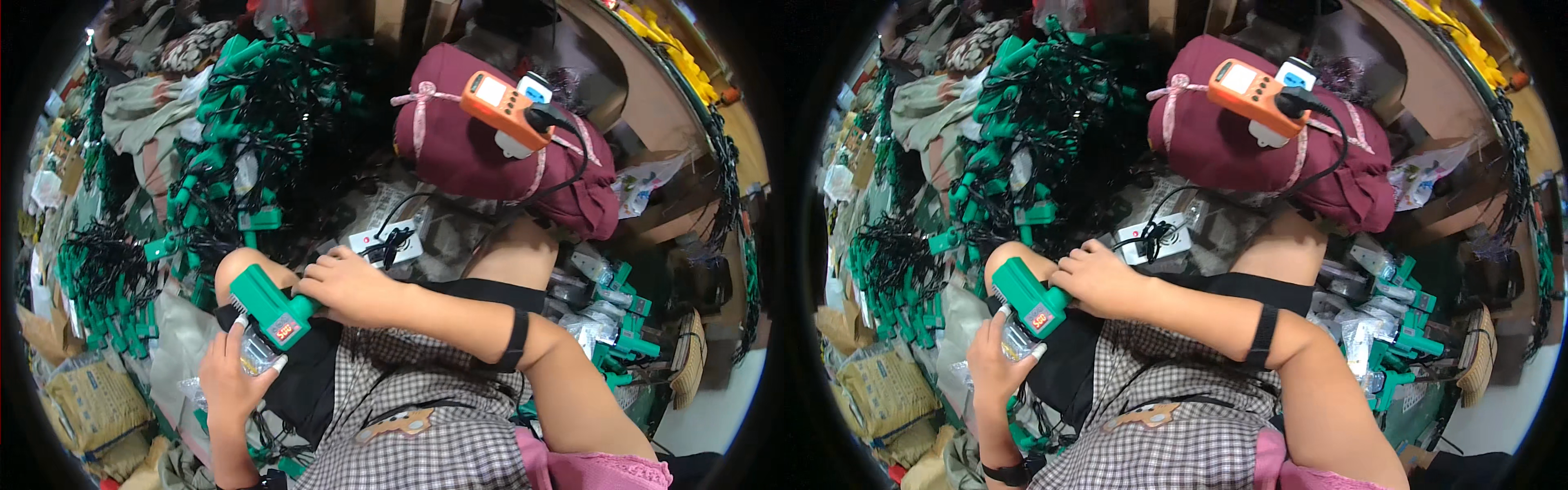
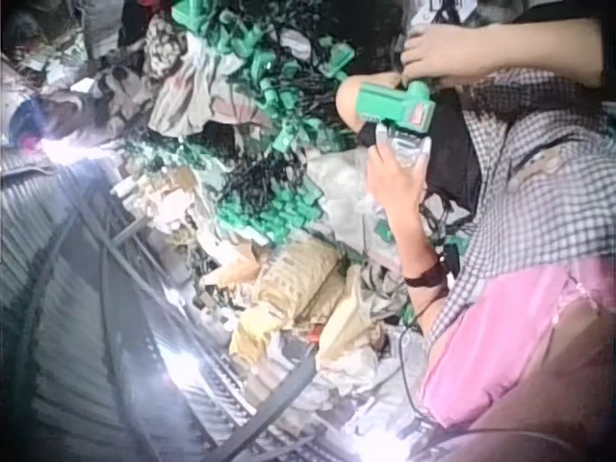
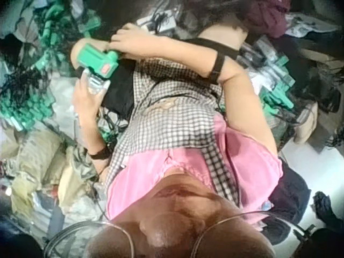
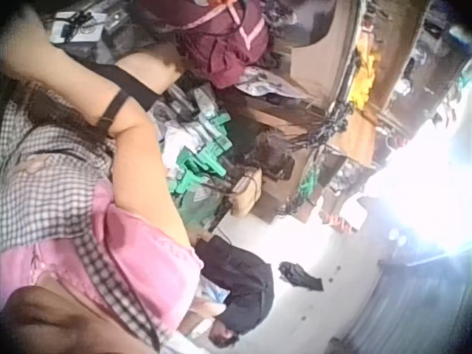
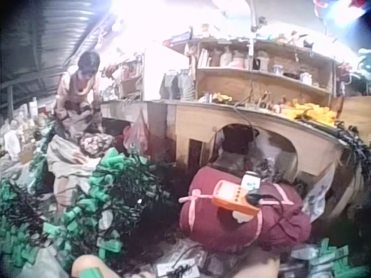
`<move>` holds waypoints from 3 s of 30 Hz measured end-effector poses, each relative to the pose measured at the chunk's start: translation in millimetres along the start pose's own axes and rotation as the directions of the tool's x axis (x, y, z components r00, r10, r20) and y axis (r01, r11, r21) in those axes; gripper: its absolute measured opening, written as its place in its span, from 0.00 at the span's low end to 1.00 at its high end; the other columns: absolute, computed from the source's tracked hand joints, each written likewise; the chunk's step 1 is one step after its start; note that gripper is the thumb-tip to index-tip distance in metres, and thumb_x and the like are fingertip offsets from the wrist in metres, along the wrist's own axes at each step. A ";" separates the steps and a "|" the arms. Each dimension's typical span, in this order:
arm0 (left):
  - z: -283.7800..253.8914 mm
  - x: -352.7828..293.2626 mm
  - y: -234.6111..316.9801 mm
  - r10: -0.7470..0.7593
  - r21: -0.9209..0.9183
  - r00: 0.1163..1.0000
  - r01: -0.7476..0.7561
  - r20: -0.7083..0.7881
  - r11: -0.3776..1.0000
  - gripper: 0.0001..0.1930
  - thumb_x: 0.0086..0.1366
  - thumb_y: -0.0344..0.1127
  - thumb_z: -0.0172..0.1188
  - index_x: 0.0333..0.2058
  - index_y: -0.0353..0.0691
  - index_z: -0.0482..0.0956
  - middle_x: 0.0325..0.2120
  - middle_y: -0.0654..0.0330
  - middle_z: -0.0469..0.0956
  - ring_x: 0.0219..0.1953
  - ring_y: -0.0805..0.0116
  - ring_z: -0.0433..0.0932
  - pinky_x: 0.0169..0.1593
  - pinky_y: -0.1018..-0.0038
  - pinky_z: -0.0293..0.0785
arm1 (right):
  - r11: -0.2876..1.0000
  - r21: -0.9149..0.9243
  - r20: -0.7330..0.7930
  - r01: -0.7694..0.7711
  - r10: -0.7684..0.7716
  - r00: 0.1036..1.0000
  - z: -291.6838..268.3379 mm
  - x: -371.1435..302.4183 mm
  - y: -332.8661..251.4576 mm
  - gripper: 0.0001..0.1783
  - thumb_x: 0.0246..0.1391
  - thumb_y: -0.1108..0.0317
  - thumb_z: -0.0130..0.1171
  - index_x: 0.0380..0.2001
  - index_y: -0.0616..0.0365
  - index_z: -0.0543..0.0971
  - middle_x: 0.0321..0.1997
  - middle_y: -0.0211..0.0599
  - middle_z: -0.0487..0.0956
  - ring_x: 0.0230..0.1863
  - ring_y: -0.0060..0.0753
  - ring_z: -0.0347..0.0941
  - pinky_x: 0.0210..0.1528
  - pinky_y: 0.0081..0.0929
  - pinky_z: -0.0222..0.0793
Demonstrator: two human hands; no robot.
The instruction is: The worker is assembling and testing green electronic components, likely spray guns or related devices, by connecting wires and checking them with a digital meter.
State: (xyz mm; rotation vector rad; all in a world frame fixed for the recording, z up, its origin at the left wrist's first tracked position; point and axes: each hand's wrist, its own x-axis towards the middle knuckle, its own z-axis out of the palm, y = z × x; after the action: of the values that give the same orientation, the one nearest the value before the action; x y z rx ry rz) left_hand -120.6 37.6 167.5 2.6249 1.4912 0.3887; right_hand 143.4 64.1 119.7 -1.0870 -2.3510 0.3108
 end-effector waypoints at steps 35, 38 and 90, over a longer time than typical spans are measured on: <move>25.7 6.1 -7.9 0.058 -0.022 0.998 -0.058 -0.011 0.998 0.39 0.38 0.50 0.74 0.51 0.45 0.73 0.32 0.56 0.70 0.33 0.55 0.75 0.34 0.64 0.73 | 0.968 0.032 0.088 -0.248 0.245 0.966 -8.1 2.5 -16.4 0.21 0.58 0.53 0.52 0.44 0.58 0.79 0.36 0.41 0.79 0.46 0.45 0.73 0.65 0.63 0.43; 27.0 1.8 -12.8 0.044 -0.020 0.999 -0.044 -0.015 0.999 0.39 0.38 0.51 0.73 0.51 0.47 0.74 0.32 0.57 0.71 0.33 0.56 0.75 0.33 0.65 0.73 | 0.964 0.035 0.144 -0.263 0.255 0.956 -8.8 7.9 -19.1 0.20 0.59 0.55 0.52 0.46 0.57 0.79 0.36 0.40 0.79 0.47 0.43 0.72 0.66 0.64 0.40; 26.3 8.4 13.7 -0.016 -0.006 1.000 0.016 0.002 1.000 0.45 0.40 0.52 0.73 0.56 0.41 0.65 0.44 0.56 0.69 0.48 0.54 0.69 0.51 0.57 0.65 | 0.947 0.014 0.094 -0.321 0.319 0.943 -11.0 -5.8 -27.3 0.37 0.48 0.49 0.62 0.56 0.62 0.71 0.37 0.49 0.75 0.47 0.53 0.69 0.61 0.52 0.55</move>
State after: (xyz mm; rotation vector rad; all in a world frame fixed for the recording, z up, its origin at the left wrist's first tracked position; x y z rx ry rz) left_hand -98.1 38.8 146.5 2.6065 1.5065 0.3894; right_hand 135.1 41.8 137.9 -1.4709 -2.2331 0.5206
